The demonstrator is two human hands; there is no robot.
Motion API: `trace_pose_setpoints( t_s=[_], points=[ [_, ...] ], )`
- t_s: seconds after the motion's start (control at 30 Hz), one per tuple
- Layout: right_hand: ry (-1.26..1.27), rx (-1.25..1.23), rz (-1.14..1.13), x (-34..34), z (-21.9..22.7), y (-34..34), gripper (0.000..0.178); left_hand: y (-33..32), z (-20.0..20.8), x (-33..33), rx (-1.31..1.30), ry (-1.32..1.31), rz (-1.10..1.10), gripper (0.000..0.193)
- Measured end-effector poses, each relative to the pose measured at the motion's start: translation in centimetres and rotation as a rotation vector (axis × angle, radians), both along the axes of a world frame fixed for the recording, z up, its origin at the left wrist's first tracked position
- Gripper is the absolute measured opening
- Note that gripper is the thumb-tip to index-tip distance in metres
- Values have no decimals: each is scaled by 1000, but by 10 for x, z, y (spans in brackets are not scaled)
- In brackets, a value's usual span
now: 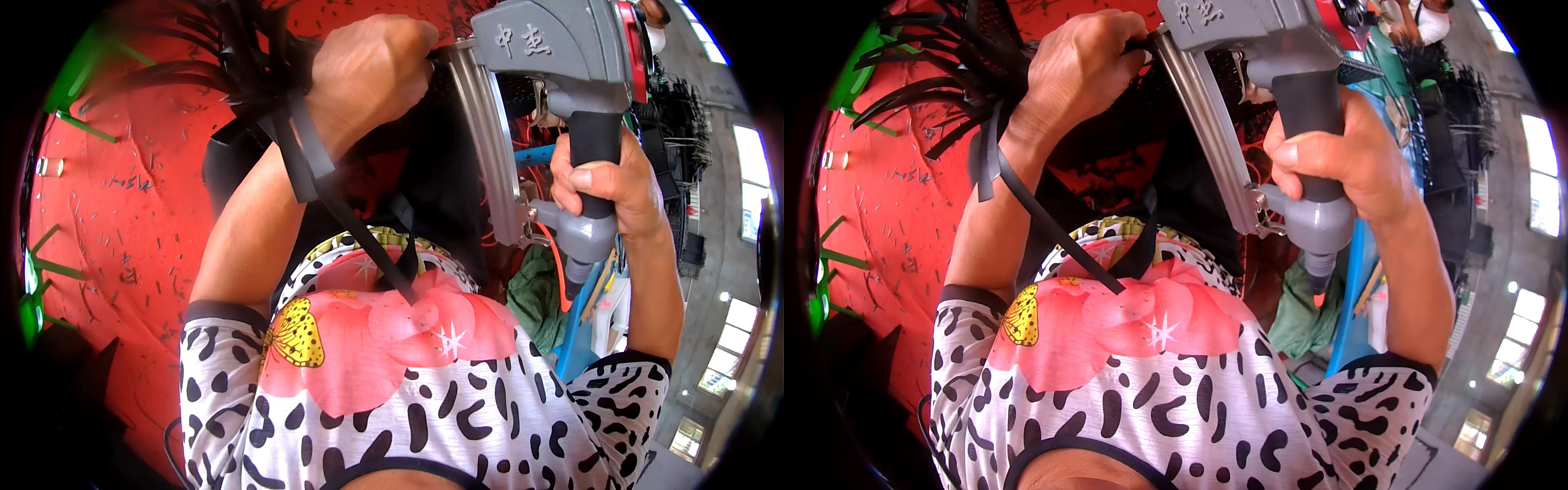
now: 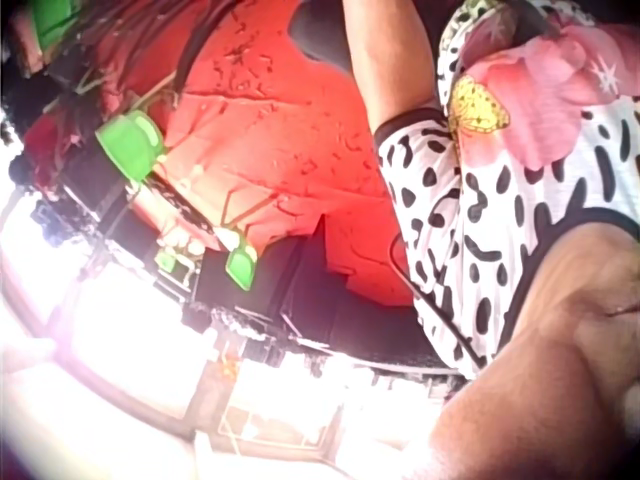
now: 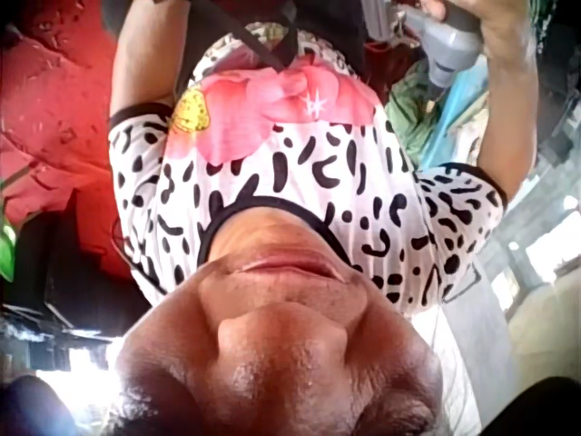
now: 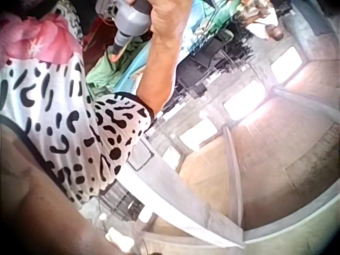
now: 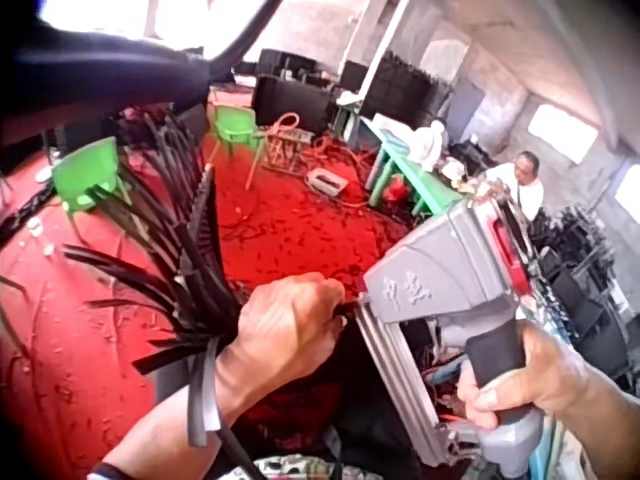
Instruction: The person weaves and secures black straps onto a furniture panel by hand, using a nail gun and pliers to trim and fasten the material.
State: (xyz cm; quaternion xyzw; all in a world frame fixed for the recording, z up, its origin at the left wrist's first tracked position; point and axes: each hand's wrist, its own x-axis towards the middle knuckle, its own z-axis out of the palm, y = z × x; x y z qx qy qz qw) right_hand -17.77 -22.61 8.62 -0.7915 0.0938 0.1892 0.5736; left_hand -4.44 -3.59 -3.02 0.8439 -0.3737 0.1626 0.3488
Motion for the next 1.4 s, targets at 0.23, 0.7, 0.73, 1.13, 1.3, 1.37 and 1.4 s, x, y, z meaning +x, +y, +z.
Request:
trace_pose_setpoints(
  t_s=[0.23,0.7,0.73,1.13,1.3,1.37,1.4],
  points=[
    [45,-211,129,11,20,2,19,-2,-1,-10,-94,-122,-11,11],
    [110,-373,185,14,23,-16,56,-15,-14,-17,-218,-288,21,18],
    [111,-404,188,15,23,-17,55,-17,-17,-16,-233,-289,17,28],
    [-117,35,-123,-10,-24,-37,18,8,-41,15,-155,-238,-46,72],
    [-215,106,-513,-41,-39,-96,22,18,-21,16,-3,10,63,70],
    [-247,44,-638,-55,-44,-125,19,19,-15,21,-11,-9,24,61],
    [-234,-67,-676,-65,-49,-148,18,16,-13,23,23,82,87,48]
  ],
)
